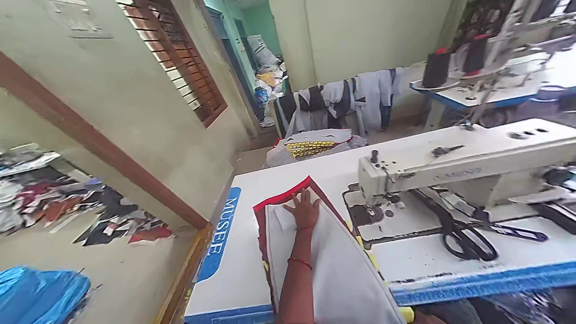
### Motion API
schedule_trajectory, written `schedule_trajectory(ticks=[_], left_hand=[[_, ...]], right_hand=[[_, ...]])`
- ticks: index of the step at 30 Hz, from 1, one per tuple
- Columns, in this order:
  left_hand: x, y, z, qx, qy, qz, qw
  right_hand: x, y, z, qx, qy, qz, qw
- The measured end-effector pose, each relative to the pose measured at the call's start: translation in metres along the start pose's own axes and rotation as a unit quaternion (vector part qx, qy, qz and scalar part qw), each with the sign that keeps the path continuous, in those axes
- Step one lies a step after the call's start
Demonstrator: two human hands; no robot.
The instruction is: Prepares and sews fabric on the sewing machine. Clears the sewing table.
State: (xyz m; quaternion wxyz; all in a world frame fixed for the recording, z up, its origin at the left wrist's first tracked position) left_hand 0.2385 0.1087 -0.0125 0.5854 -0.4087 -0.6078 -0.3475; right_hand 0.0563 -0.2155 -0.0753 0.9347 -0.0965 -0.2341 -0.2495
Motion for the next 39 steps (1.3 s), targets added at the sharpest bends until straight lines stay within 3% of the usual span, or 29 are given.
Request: schedule_trajectory(ticks=[5, 10, 13, 16, 20, 29, 35, 39], left_hand=[[-0.007, -0.050, -0.014, -0.037, -0.003, 0.002, 0.999], [-0.021, -0.157, -0.073, -0.188, 0.004, 0.016, 0.982], [-0.026, -0.194, -0.114, -0.277, -0.002, 0.038, 0.960], [-0.029, -0.182, -0.139, -0.300, 0.016, 0.065, 0.952], [-0.027, -0.161, -0.154, -0.275, 0.010, 0.028, 0.961], [-0.025, -0.151, -0.158, -0.245, 0.015, -0.002, 0.969], [-0.022, -0.146, -0.163, -0.232, 0.009, 0.029, 0.972], [-0.023, -0.136, -0.166, -0.214, 0.011, 0.030, 0.976]], right_hand=[[-0.029, -0.003, -0.017, -0.065, 0.016, 0.139, 0.988], [-0.032, -0.008, -0.019, -0.011, 0.023, 0.107, 0.994], [-0.030, -0.009, -0.021, 0.020, 0.033, 0.091, 0.995], [-0.028, -0.012, -0.029, 0.000, 0.036, 0.101, 0.994], [-0.023, -0.021, -0.045, -0.036, 0.055, 0.079, 0.995], [-0.011, -0.031, -0.049, -0.090, 0.051, 0.126, 0.987], [-0.010, -0.035, -0.048, -0.051, 0.088, 0.064, 0.993], [-0.009, -0.037, -0.048, -0.100, 0.088, 0.084, 0.987]])
Point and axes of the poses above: each hand's wrist, its own y-axis towards the middle knuckle, its own x-axis out of the back of the hand, z = x × y, the point moved 10 cm from there along y, towards the middle knuckle, and after that the axes turned 13 degrees about y, right-handed, at the moved point
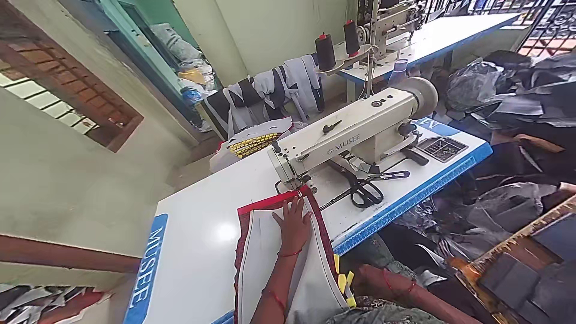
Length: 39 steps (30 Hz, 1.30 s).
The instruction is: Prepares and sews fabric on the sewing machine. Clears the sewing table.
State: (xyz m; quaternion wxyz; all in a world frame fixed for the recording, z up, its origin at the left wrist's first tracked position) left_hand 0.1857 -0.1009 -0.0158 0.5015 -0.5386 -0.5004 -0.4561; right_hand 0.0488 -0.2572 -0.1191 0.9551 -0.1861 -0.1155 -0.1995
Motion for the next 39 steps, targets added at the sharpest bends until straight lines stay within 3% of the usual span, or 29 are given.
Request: schedule_trajectory(ticks=[8, 18, 23, 32, 39], left_hand=[[0.011, 0.017, 0.010, 0.027, -0.074, -0.073, 0.994], [-0.006, 0.007, -0.001, 0.064, 0.040, 0.028, 0.997], [-0.006, 0.006, -0.002, 0.058, 0.037, 0.028, 0.997], [-0.005, 0.006, 0.000, 0.073, 0.022, 0.023, 0.997], [-0.006, 0.004, -0.008, 0.104, 0.052, 0.032, 0.993]], right_hand=[[0.005, 0.001, 0.005, 0.001, -0.021, 0.009, 1.000], [0.001, 0.004, -0.009, -0.004, -0.002, -0.003, 1.000], [-0.001, 0.003, -0.015, 0.030, 0.004, -0.027, 0.999], [0.004, 0.008, -0.023, -0.041, 0.012, 0.008, 0.999], [0.005, 0.004, -0.032, -0.013, 0.012, -0.017, 1.000]])
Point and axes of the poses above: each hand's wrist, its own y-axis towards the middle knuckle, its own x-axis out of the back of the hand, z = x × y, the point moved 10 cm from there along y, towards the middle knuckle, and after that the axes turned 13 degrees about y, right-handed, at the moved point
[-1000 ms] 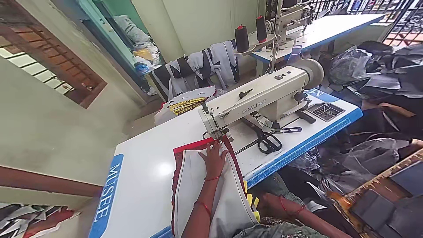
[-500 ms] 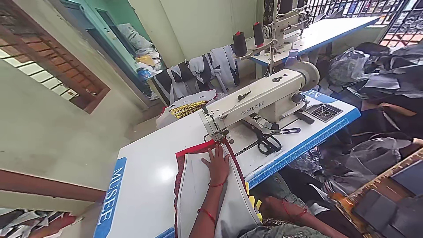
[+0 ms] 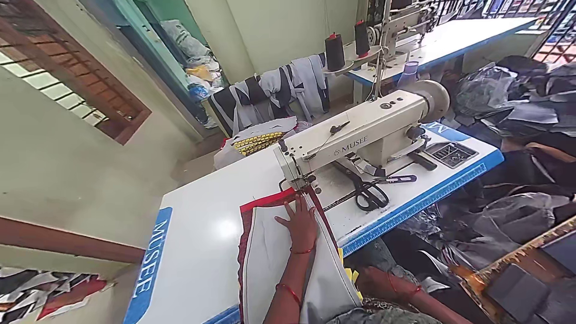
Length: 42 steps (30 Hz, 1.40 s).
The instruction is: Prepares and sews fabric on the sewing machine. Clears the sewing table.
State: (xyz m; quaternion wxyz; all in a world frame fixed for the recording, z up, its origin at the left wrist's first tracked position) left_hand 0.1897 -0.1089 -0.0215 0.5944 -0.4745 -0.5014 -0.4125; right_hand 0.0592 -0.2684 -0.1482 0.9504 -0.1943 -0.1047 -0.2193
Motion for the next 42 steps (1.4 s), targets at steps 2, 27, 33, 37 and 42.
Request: schedule_trajectory(ticks=[2, 27, 33, 37, 42], left_hand=[[0.001, 0.003, -0.001, 0.003, 0.004, -0.001, 1.000], [-0.003, -0.023, -0.011, -0.056, 0.009, 0.023, 0.998], [0.000, -0.011, -0.012, -0.064, 0.014, 0.028, 0.997], [-0.001, -0.013, -0.014, -0.055, 0.017, 0.035, 0.998], [-0.001, -0.005, -0.014, -0.048, 0.005, 0.031, 0.998]], right_hand=[[0.000, 0.001, 0.002, 0.006, -0.001, -0.007, 1.000], [0.002, 0.008, 0.000, -0.020, -0.009, 0.032, 0.999], [0.005, 0.009, 0.001, -0.032, -0.008, 0.044, 0.998], [0.004, 0.007, 0.000, -0.037, 0.004, 0.037, 0.999], [0.006, 0.007, 0.004, -0.042, -0.006, 0.027, 0.999]])
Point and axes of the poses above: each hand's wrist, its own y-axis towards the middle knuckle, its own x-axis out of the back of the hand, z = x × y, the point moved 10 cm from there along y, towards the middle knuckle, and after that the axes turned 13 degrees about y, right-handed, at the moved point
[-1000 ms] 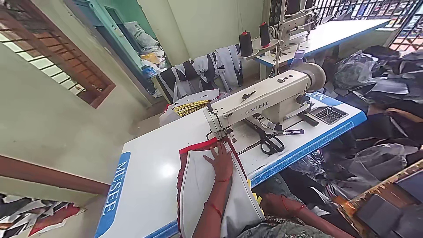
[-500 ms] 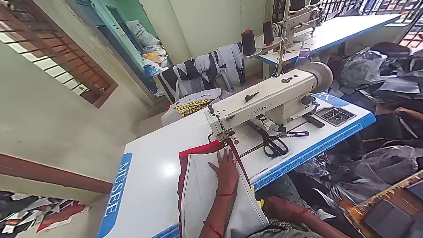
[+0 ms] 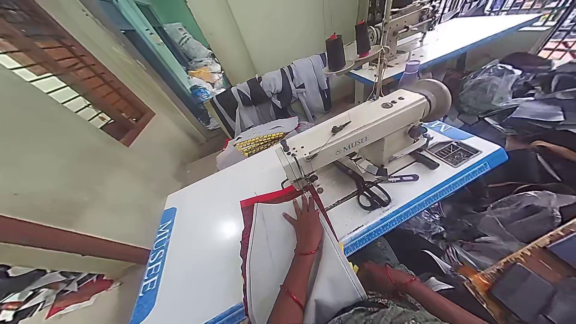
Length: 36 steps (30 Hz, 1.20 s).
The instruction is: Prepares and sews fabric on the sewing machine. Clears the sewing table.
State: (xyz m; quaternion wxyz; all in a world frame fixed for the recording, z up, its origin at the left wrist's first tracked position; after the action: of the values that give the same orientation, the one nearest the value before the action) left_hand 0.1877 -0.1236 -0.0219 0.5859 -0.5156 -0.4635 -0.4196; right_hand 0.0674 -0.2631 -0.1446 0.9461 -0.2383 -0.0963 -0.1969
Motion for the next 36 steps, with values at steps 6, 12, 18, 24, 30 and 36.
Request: schedule_trajectory(ticks=[6, 12, 18, 24, 30, 36], left_hand=[[0.008, 0.005, 0.002, -0.025, 0.003, 0.020, 0.999], [-0.002, -0.052, -0.009, -0.036, -0.020, 0.026, 0.999], [0.004, -0.030, 0.012, -0.061, -0.054, -0.020, 0.996], [0.007, -0.026, 0.011, -0.033, -0.051, -0.045, 0.997], [0.019, -0.025, 0.011, -0.037, -0.041, -0.085, 0.995], [0.022, -0.020, 0.015, -0.033, -0.053, -0.093, 0.994]], right_hand=[[0.004, -0.002, -0.002, -0.033, -0.007, -0.017, 0.999], [0.002, -0.008, -0.010, -0.059, 0.026, -0.037, 0.997], [0.002, -0.024, 0.025, 0.041, -0.010, -0.027, 0.999], [0.001, -0.023, 0.012, 0.099, 0.005, -0.047, 0.994], [0.003, -0.020, -0.001, 0.024, 0.040, -0.048, 0.998], [0.001, -0.016, -0.012, -0.037, 0.050, -0.058, 0.996]])
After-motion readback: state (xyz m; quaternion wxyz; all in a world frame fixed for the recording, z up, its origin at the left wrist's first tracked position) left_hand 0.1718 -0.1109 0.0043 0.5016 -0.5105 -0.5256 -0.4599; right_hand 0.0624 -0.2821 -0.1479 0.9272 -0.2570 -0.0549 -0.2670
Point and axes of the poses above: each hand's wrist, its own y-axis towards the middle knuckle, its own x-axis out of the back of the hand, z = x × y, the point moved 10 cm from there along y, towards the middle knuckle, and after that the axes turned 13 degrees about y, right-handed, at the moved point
